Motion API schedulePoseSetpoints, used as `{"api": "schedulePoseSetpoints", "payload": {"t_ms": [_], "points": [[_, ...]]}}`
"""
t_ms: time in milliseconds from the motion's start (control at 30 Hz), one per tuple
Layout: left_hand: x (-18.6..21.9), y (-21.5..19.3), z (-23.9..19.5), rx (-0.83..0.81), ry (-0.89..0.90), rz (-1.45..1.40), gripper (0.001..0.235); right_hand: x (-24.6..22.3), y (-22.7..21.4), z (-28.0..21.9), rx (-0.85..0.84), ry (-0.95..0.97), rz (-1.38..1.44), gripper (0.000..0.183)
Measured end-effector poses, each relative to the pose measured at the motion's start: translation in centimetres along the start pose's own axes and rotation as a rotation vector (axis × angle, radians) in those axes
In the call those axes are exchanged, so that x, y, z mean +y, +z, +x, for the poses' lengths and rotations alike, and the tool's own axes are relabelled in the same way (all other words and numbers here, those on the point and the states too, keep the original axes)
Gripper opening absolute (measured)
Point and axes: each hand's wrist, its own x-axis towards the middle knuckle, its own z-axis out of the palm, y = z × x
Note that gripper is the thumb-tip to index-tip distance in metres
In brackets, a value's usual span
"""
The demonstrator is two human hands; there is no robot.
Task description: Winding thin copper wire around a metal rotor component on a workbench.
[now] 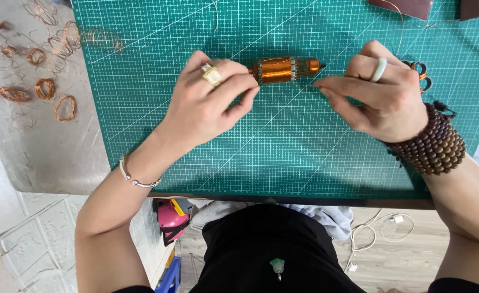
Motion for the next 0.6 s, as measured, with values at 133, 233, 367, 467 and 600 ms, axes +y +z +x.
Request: {"api": "schedulePoseSetpoints", "payload": {"t_ms": [133,233,367,467,600], "points": [[-0.7,0.4,-0.1,-0.107,-0.048,-0.006,0.042,0.1,0.0,-0.2,-0.017,-0.008,-0.049,0.006],[-1.0,0.8,-0.1,-0.220,-0.078,0.069,0.058,0.4,-0.2,-0.4,-0.017,0.012,-0.055,0.006],[-1.4,0.9,0.0,-0.146,-0.057,0.041,0.037,0.9,-0.4,-0.7,-0.031,0.028,-0.042,0.008],[-1.6,1.0,-0.1,-0.148,-0.071,0.001,0.035,1.0,-0.4,-0.7,-0.031,0.042,-0.043,0.006],[-1.8,1.2,-0.1,-0.143,-0.070,-0.032,0.034,1.1,-0.5,-0.9,-0.018,0.067,-0.077,0.004]]}}
